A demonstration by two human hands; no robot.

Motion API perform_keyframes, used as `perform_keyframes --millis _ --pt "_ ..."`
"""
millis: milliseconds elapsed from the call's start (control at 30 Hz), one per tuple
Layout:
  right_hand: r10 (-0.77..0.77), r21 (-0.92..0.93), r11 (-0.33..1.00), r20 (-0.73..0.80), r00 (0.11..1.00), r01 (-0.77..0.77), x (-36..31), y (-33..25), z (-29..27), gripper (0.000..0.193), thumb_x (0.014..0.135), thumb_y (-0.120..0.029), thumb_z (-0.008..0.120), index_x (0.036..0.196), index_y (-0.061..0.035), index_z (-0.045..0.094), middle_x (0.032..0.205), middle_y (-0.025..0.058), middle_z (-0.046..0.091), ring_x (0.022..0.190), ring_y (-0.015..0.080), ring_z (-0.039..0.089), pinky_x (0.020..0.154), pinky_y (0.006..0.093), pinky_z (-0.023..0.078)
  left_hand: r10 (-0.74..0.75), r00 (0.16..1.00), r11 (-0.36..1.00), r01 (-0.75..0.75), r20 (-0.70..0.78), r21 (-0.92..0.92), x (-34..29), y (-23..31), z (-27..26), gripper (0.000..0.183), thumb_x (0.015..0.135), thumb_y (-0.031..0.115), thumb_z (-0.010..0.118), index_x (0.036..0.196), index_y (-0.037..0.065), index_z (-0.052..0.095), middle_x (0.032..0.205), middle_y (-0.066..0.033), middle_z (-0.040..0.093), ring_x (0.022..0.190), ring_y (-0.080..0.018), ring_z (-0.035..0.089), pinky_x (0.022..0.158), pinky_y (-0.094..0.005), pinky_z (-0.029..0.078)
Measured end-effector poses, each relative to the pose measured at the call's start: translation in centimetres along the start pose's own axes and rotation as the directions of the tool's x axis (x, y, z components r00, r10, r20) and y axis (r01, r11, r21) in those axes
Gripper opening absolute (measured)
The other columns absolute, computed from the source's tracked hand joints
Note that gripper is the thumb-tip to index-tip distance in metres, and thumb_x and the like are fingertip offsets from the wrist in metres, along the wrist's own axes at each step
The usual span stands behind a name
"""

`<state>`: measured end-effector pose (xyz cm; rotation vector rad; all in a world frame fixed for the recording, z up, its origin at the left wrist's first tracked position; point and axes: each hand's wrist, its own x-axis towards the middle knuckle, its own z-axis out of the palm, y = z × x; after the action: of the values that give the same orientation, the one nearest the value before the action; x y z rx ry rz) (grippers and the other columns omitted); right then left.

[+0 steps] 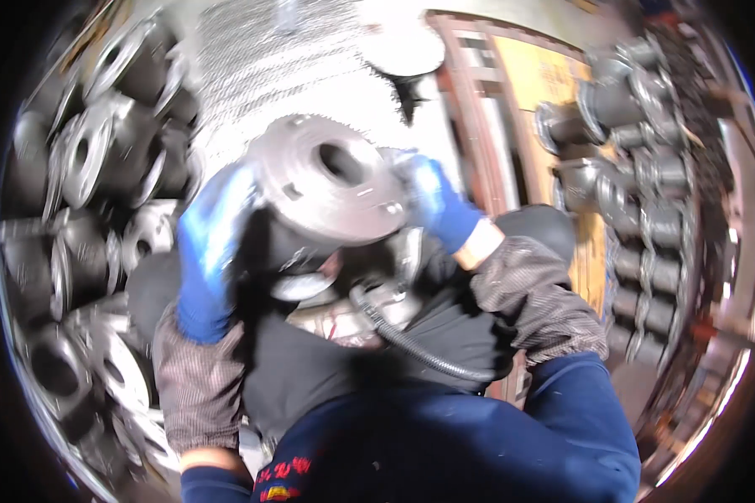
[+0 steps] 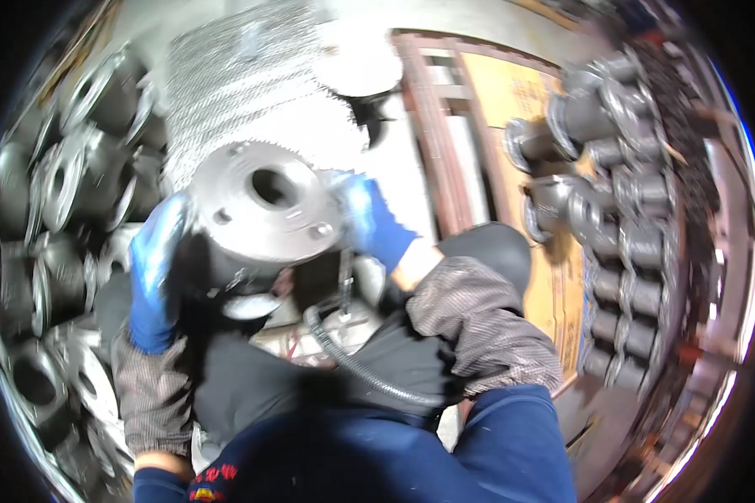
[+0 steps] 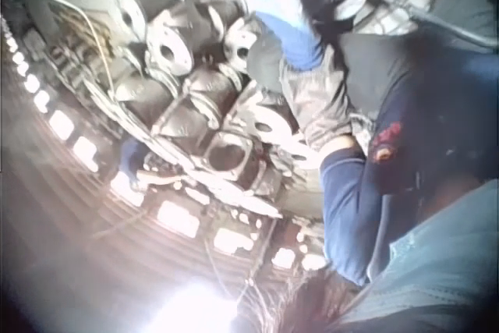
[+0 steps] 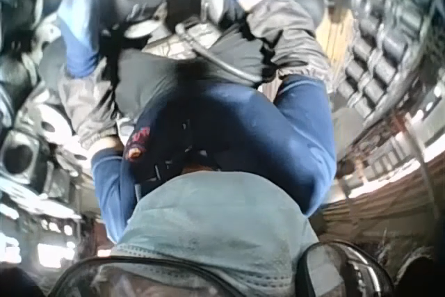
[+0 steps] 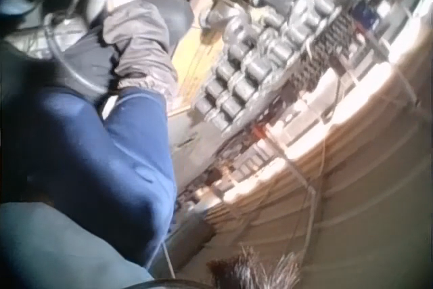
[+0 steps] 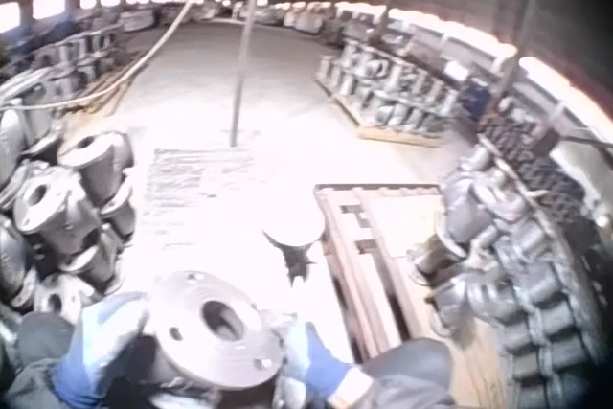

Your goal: The person handles several metal castings, picking them up to pick at and scrape the interior and exterior edges with a small metal tool.

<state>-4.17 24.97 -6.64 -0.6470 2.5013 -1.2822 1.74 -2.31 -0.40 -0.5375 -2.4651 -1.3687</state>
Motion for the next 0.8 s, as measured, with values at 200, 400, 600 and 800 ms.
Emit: perform_keyframes --millis 200,400,600,800 --pt "0.734 0.943 0.120 0.127 0.667 -0.311 -0.2 -0.9 2.6 0.017 0.089 -0.017 0.049 0.088 -0.0045 0.061 0.068 0.0027 0.056 0.052 0.0126 0.050 0.044 0.0276 0.040 -0.510 0.860 0.855 0.503 -0.028 -0.127 1.0 1.4 1.4 0.035 0.091 0.017 0.055 0.115 -0.008 0.053 0.086 -0.0113 0.063 0.074 -0.0156 0.060 0.068 -0.0245 0.048" --pt "0.632 0.960 0.261 -0.093 0.770 -0.098 -5.0 -1.9 -3.8 0.027 0.090 -0.021 0.050 0.103 -0.0011 0.061 0.069 0.0007 0.057 0.048 0.0070 0.045 0.039 0.0206 0.032 -0.367 0.927 0.926 0.371 0.074 -0.065 4.7 4.4 5.2 0.043 0.093 0.031 0.050 0.101 -0.010 0.056 0.072 -0.0051 0.053 0.068 -0.0114 0.049 0.062 -0.0256 0.040" --pt "0.274 0.369 0.919 -0.849 0.451 0.137 -14.0 0.2 -14.7 0.027 0.091 -0.019 0.049 0.103 0.0019 0.061 0.081 0.0036 0.062 0.064 0.0087 0.054 0.052 0.0233 0.042 -0.151 0.952 0.921 0.234 0.268 -0.312 12.5 10.9 15.6 0.032 0.089 0.014 0.055 0.111 -0.008 0.056 0.081 -0.0044 0.058 0.070 -0.0089 0.055 0.063 -0.0213 0.044" --pt "0.184 0.131 0.936 -0.974 -0.135 0.328 -23.4 8.1 -26.4 0.024 0.090 -0.015 0.052 0.100 0.0042 0.062 0.093 0.0093 0.061 0.084 0.0111 0.054 0.076 0.0252 0.045 0.118 0.775 0.790 0.306 0.621 -0.532 21.2 19.4 31.9 0.058 0.082 0.042 0.064 0.114 -0.005 0.056 0.088 -0.0157 0.064 0.079 -0.0149 0.064 0.057 -0.0253 0.049"
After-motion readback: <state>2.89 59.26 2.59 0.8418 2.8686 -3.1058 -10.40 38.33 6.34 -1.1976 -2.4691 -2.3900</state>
